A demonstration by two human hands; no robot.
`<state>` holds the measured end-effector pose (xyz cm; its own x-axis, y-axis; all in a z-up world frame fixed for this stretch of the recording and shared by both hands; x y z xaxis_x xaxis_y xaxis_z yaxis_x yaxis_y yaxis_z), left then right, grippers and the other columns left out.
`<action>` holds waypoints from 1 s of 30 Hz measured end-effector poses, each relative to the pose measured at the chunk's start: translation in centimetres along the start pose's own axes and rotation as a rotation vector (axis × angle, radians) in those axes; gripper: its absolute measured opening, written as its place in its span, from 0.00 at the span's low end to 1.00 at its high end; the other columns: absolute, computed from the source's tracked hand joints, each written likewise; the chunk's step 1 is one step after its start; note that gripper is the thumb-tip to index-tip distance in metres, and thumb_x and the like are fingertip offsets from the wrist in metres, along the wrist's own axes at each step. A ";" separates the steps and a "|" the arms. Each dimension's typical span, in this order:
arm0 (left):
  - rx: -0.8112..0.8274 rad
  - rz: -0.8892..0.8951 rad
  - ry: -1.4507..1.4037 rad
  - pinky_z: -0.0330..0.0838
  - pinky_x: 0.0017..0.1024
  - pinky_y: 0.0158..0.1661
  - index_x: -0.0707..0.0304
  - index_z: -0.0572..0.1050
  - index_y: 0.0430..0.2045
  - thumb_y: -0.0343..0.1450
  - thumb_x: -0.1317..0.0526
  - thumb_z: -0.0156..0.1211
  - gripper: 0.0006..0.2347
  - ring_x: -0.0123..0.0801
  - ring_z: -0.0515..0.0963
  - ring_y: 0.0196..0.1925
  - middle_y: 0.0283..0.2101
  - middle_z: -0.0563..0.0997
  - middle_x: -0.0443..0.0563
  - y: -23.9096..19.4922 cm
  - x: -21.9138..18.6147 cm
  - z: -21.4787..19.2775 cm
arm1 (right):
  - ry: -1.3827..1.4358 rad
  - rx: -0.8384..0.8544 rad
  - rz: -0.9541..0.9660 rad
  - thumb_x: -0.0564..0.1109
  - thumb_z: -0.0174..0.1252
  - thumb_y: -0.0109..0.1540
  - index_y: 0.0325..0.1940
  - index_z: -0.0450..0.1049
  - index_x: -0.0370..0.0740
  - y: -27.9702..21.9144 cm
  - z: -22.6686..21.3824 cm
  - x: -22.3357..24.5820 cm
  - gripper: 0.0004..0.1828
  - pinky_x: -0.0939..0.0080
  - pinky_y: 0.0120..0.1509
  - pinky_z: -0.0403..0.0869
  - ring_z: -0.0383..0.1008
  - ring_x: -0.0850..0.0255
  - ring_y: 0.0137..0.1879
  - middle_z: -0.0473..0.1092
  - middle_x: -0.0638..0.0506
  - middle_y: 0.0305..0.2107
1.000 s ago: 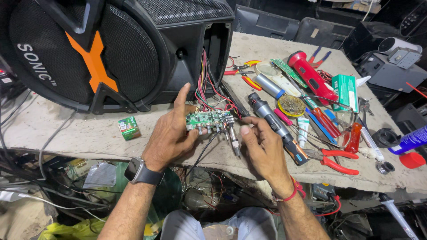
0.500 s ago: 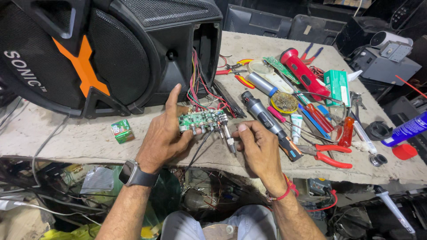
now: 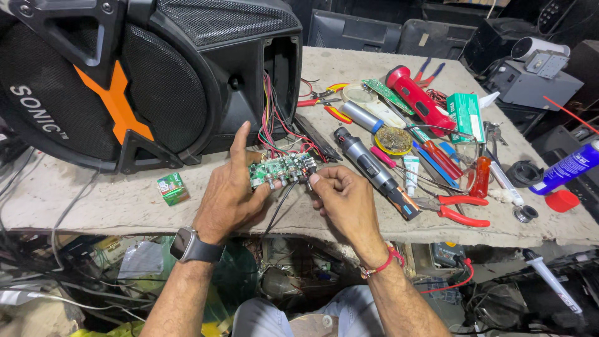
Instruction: The person works on a small green circuit board connected to a speaker, using a soldering iron to heat and adjust components. They repeatedly pick up and set down the soldering iron, manipulate the board and wires, and briefly handle a black cylindrical device.
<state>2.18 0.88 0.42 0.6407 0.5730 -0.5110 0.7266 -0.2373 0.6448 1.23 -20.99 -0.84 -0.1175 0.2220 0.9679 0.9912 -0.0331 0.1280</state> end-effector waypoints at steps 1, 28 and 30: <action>0.000 -0.006 0.005 0.77 0.46 0.43 0.72 0.41 0.72 0.65 0.61 0.70 0.45 0.59 0.84 0.42 0.46 0.83 0.65 0.0 0.0 0.0 | 0.007 -0.009 -0.003 0.48 0.61 0.63 0.44 0.78 0.32 0.1 0.1 0.0 0.14 0.70 0.27 0.71 0.73 0.72 0.26 0.75 0.55 0.22; 0.002 -0.049 -0.056 0.77 0.44 0.44 0.68 0.45 0.72 0.63 0.62 0.73 0.46 0.58 0.84 0.44 0.46 0.84 0.64 0.0 0.0 -0.1 | -0.082 -0.082 -0.061 0.49 0.61 0.62 0.53 0.77 0.30 -0.7 0.7 -0.3 0.21 0.69 0.29 0.73 0.75 0.71 0.27 0.78 0.53 0.26; 0.004 -0.028 -0.087 0.77 0.44 0.45 0.68 0.45 0.72 0.62 0.63 0.73 0.46 0.57 0.84 0.45 0.47 0.83 0.65 0.0 0.0 -0.1 | -0.063 -0.085 -0.053 0.48 0.61 0.62 0.53 0.77 0.30 -0.6 0.7 -0.4 0.21 0.69 0.30 0.74 0.76 0.71 0.27 0.78 0.53 0.26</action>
<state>2.16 0.96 0.54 0.6391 0.5094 -0.5762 0.7455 -0.2258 0.6271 0.72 -20.41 -1.49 -0.1627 0.2860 0.9443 0.9747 -0.1020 0.1988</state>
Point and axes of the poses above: each hand's wrist, its own y-axis towards the middle knuckle, its own z-axis out of the palm, x = y × z, the point moved 3 cm from there along y, towards the middle knuckle
